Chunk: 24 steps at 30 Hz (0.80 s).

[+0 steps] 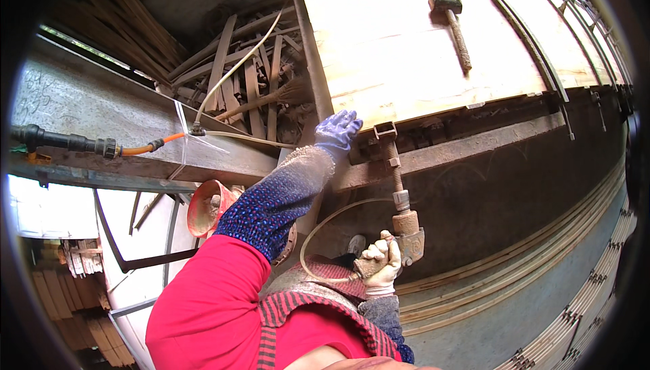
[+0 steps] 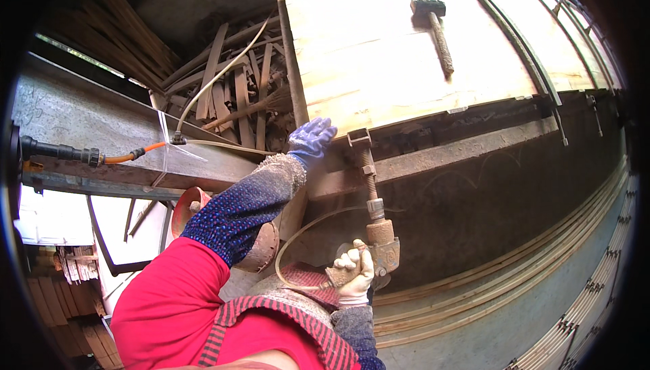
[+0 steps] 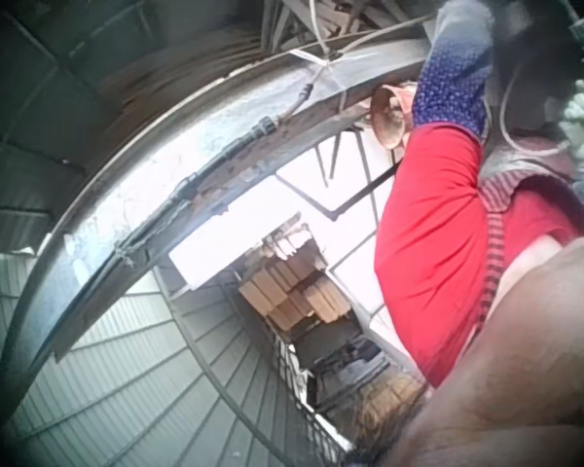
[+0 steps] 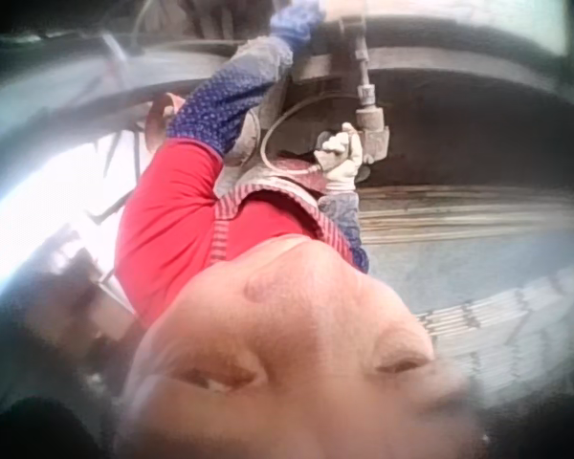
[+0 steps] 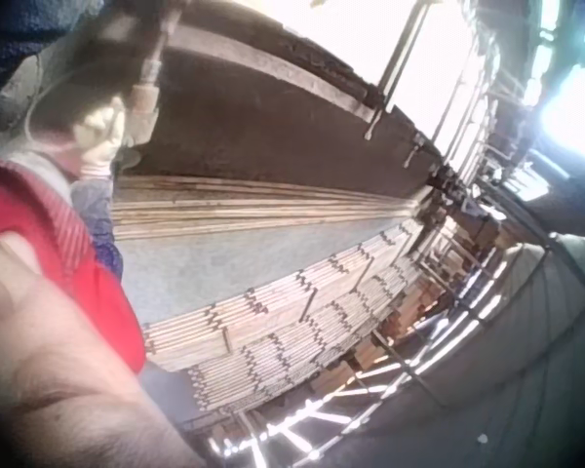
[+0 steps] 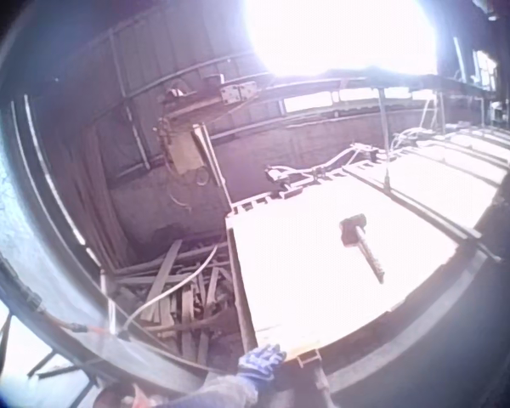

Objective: The person places thin wooden slats onto a curved metal jig, aligns them, and secures them with metal clamps. They use a hammer to tap the slats into place and a pneumatic tool to tighten the clamps. The person then removes the assembled panel from the jig and stacks it with others.

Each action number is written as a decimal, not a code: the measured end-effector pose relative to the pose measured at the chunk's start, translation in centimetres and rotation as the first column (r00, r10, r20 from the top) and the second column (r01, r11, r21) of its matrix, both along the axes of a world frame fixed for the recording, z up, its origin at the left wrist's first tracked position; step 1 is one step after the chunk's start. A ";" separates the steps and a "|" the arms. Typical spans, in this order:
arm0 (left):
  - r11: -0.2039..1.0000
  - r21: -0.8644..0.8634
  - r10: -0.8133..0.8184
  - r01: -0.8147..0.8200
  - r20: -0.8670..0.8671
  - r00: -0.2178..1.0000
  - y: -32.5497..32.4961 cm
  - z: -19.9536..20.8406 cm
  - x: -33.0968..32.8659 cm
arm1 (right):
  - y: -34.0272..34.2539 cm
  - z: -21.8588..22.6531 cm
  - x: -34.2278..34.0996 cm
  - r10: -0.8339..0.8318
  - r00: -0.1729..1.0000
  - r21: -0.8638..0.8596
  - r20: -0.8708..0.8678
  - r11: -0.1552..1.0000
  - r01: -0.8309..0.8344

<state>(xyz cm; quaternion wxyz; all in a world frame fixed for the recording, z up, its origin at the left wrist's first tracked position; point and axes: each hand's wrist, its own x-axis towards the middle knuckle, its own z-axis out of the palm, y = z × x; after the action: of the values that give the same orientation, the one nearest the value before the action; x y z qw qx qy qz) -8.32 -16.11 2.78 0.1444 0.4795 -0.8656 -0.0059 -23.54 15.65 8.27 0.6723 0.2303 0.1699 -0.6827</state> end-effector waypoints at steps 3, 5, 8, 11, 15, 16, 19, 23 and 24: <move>0.928 0.363 0.102 -0.080 -0.040 0.994 -0.3 1.3 -0.4 | -0.1 -0.5 0.0 -0.001 1.000 -0.014 -0.015 1.000 0.001; 0.944 0.325 0.049 -0.053 0.021 0.999 -0.5 0.7 -0.3 | 0.1 -0.5 -0.1 -0.010 1.000 0.006 -0.001 1.000 0.010; 0.903 0.416 0.143 -0.106 -0.058 0.988 -0.1 1.1 -0.9 | -0.3 -0.2 0.2 -0.034 0.998 -0.027 0.051 0.999 0.035; 0.961 0.271 0.028 -0.056 0.106 0.994 -1.3 -1.0 -0.5 | -0.8 0.4 0.1 -0.072 0.983 -0.091 0.167 0.992 0.088; 0.989 -0.143 -0.066 0.025 -0.289 0.955 -2.2 -5.6 0.9 | -0.3 0.1 0.1 -0.035 0.973 -0.115 0.226 0.991 0.062; 0.958 -0.282 -0.126 0.051 -0.256 0.958 -2.5 -5.7 1.2 | -0.2 0.2 0.2 -0.018 0.991 -0.068 0.133 0.997 0.028; 0.914 -0.405 -0.113 0.016 -0.217 0.970 -1.9 -2.6 -0.8 | -0.3 -0.2 -0.1 0.017 0.999 -0.001 -0.038 1.000 -0.017; 0.984 -0.159 -0.077 0.077 0.009 0.997 -1.2 -2.7 1.3 | 0.0 -0.4 0.3 0.010 1.000 -0.035 0.015 0.999 -0.009; 0.989 -0.143 -0.048 0.042 -0.043 0.998 -1.1 -3.2 1.9 | 0.1 -0.4 0.4 0.022 0.999 -0.048 0.040 0.999 -0.020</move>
<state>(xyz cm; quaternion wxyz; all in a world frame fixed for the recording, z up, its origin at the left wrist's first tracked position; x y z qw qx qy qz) -6.39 -17.19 -0.42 0.1980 0.4481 -0.8708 0.0413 -23.10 15.73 7.88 0.6880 0.2263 0.1425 -0.6746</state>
